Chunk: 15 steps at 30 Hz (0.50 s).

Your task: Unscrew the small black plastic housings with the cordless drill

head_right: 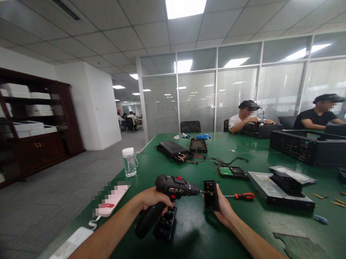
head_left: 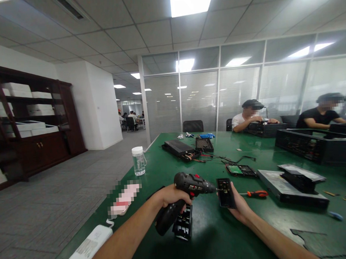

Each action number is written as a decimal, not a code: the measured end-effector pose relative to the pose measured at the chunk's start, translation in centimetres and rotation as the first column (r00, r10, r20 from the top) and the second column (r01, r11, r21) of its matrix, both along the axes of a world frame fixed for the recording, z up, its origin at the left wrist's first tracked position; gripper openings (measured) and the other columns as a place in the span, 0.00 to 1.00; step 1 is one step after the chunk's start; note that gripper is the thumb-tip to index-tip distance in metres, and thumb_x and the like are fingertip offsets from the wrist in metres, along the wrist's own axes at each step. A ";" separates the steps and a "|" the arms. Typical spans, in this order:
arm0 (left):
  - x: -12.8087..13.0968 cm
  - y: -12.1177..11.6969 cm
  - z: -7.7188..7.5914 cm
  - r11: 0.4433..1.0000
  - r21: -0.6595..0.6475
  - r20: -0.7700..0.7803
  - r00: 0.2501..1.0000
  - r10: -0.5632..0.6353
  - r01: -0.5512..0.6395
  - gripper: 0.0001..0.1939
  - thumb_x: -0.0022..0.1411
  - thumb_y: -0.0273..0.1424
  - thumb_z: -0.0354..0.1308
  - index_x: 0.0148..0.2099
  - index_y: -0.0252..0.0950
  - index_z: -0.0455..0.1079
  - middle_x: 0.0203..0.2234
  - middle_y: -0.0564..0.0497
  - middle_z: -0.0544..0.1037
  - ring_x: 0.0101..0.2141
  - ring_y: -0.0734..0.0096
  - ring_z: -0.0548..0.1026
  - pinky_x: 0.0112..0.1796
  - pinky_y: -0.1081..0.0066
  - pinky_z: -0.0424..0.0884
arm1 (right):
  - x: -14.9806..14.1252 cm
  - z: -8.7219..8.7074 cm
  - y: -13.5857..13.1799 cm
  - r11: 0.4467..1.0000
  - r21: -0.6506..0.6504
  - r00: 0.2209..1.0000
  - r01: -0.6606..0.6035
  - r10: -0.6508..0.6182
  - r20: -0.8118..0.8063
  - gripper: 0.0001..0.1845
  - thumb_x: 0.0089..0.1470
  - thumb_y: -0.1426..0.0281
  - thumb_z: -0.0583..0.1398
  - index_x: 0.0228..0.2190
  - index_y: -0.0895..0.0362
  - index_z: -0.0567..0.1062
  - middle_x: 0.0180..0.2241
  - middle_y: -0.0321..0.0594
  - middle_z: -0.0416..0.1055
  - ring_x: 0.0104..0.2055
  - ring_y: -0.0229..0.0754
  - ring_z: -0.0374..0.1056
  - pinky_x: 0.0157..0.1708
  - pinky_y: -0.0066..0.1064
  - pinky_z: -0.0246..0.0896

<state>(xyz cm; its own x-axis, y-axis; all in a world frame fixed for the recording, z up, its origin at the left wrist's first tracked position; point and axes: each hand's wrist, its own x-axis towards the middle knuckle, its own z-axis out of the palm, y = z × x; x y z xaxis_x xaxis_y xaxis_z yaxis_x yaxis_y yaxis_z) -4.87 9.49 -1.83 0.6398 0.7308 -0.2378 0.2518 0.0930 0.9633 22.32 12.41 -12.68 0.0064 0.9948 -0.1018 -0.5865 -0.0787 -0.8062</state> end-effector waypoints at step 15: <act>-0.1 0.1 -0.3 1.000 -0.009 0.007 1.000 0.016 -0.016 0.16 0.37 0.31 0.60 0.32 0.30 0.68 0.19 0.52 0.70 0.18 0.73 0.67 0.21 0.72 0.64 | -0.2 0.4 -0.3 1.000 -0.006 1.000 0.015 -0.015 -0.010 0.19 0.46 0.55 0.56 0.32 0.58 0.73 0.29 0.42 0.73 0.31 0.43 0.69 0.33 0.32 0.64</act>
